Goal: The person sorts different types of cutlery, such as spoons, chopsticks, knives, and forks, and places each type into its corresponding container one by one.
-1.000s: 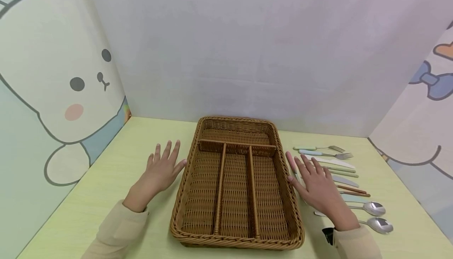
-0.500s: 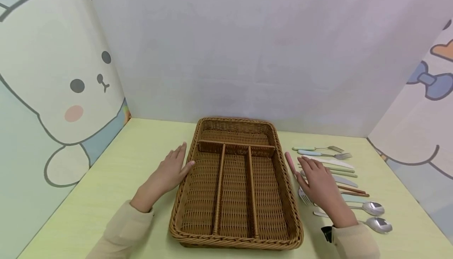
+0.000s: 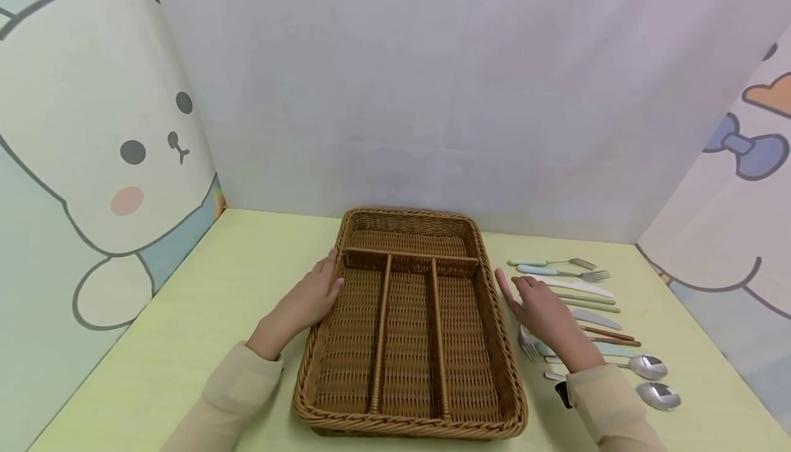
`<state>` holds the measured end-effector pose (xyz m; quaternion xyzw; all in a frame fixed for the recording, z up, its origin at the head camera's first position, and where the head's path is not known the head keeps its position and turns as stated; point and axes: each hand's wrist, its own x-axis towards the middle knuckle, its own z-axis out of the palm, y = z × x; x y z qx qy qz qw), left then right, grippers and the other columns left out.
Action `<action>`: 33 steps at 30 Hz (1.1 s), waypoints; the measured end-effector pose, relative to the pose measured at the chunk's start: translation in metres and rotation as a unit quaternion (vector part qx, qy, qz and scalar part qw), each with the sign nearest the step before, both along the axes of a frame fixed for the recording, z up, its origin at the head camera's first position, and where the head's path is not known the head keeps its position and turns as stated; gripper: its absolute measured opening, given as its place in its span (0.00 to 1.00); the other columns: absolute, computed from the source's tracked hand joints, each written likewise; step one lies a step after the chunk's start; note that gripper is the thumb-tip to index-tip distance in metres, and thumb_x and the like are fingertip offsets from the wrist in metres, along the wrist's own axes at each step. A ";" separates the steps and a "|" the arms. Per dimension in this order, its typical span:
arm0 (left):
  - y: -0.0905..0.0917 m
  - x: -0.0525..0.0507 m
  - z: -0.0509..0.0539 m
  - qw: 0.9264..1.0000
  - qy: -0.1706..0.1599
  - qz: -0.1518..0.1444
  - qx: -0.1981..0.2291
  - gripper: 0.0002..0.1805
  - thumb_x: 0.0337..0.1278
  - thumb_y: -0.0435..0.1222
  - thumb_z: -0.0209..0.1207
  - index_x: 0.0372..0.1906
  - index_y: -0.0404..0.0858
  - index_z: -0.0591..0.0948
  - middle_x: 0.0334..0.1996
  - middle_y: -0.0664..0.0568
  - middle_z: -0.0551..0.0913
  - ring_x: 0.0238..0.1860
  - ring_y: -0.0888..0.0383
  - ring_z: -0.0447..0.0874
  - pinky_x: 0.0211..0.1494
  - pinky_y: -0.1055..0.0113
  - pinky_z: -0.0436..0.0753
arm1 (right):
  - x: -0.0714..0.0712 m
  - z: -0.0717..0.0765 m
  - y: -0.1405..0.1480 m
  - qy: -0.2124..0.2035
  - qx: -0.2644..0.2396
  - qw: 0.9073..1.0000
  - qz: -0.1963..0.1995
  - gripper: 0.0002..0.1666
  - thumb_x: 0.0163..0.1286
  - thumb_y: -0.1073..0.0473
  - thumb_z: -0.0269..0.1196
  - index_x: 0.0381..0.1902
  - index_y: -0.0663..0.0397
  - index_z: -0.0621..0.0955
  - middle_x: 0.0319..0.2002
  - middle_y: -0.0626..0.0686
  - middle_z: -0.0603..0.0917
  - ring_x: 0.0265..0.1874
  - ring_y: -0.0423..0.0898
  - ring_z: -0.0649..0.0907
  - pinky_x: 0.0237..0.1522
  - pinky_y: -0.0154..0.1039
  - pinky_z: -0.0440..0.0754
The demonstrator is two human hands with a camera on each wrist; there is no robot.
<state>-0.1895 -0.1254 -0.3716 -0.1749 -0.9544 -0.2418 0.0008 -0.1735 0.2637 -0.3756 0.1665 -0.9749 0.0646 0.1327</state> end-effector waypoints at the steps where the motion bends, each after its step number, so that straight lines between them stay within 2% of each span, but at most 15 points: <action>1: 0.001 -0.001 -0.001 1.000 0.000 0.002 -0.001 0.33 0.69 0.37 0.41 0.68 0.23 0.44 0.65 0.25 0.55 0.62 0.32 0.61 0.60 0.44 0.69 | -0.002 0.000 0.000 -0.007 -0.001 1.000 -0.002 0.18 0.59 0.66 0.62 0.46 0.73 0.76 0.38 0.66 0.80 0.37 0.61 0.80 0.39 0.53 0.79; 5: 0.002 -0.004 -0.003 1.000 0.009 0.007 -0.008 0.32 0.69 0.36 0.40 0.68 0.22 0.45 0.64 0.25 0.56 0.60 0.32 0.64 0.58 0.45 0.71 | -0.012 -0.003 -0.001 -0.033 -0.023 0.999 -0.005 0.14 0.67 0.61 0.56 0.40 0.70 0.78 0.30 0.62 0.79 0.29 0.56 0.80 0.33 0.51 0.78; 10: 0.002 -0.006 -0.009 1.000 0.015 0.010 -0.012 0.30 0.69 0.34 0.39 0.68 0.21 0.46 0.63 0.25 0.57 0.59 0.33 0.65 0.57 0.46 0.73 | -0.024 -0.008 0.001 -0.060 -0.040 0.997 -0.015 0.21 0.72 0.54 0.48 0.31 0.66 0.78 0.25 0.58 0.78 0.26 0.52 0.79 0.30 0.48 0.77; 20: 0.001 -0.010 -0.015 0.999 0.028 0.000 -0.015 0.29 0.69 0.32 0.37 0.66 0.18 0.47 0.60 0.23 0.60 0.58 0.32 0.67 0.54 0.47 0.75 | -0.040 -0.015 -0.001 -0.113 -0.026 0.993 -0.009 0.22 0.74 0.59 0.44 0.18 0.59 0.70 0.19 0.54 0.71 0.19 0.47 0.72 0.23 0.40 0.69; 27: 0.001 -0.010 -0.015 1.000 0.018 -0.001 -0.003 0.29 0.69 0.32 0.36 0.66 0.18 0.46 0.61 0.23 0.58 0.61 0.34 0.63 0.57 0.48 0.73 | -0.043 -0.016 -0.003 -0.150 -0.023 0.988 -0.018 0.23 0.75 0.59 0.40 0.24 0.61 0.74 0.23 0.57 0.75 0.26 0.52 0.77 0.28 0.45 0.73; 33: 0.001 -0.011 -0.016 1.000 0.013 -0.001 -0.002 0.29 0.69 0.32 0.36 0.67 0.19 0.45 0.61 0.23 0.58 0.60 0.33 0.64 0.56 0.48 0.74 | -0.044 -0.016 -0.004 -0.143 -0.018 0.989 -0.018 0.24 0.75 0.59 0.40 0.22 0.62 0.74 0.20 0.56 0.74 0.24 0.52 0.77 0.27 0.45 0.74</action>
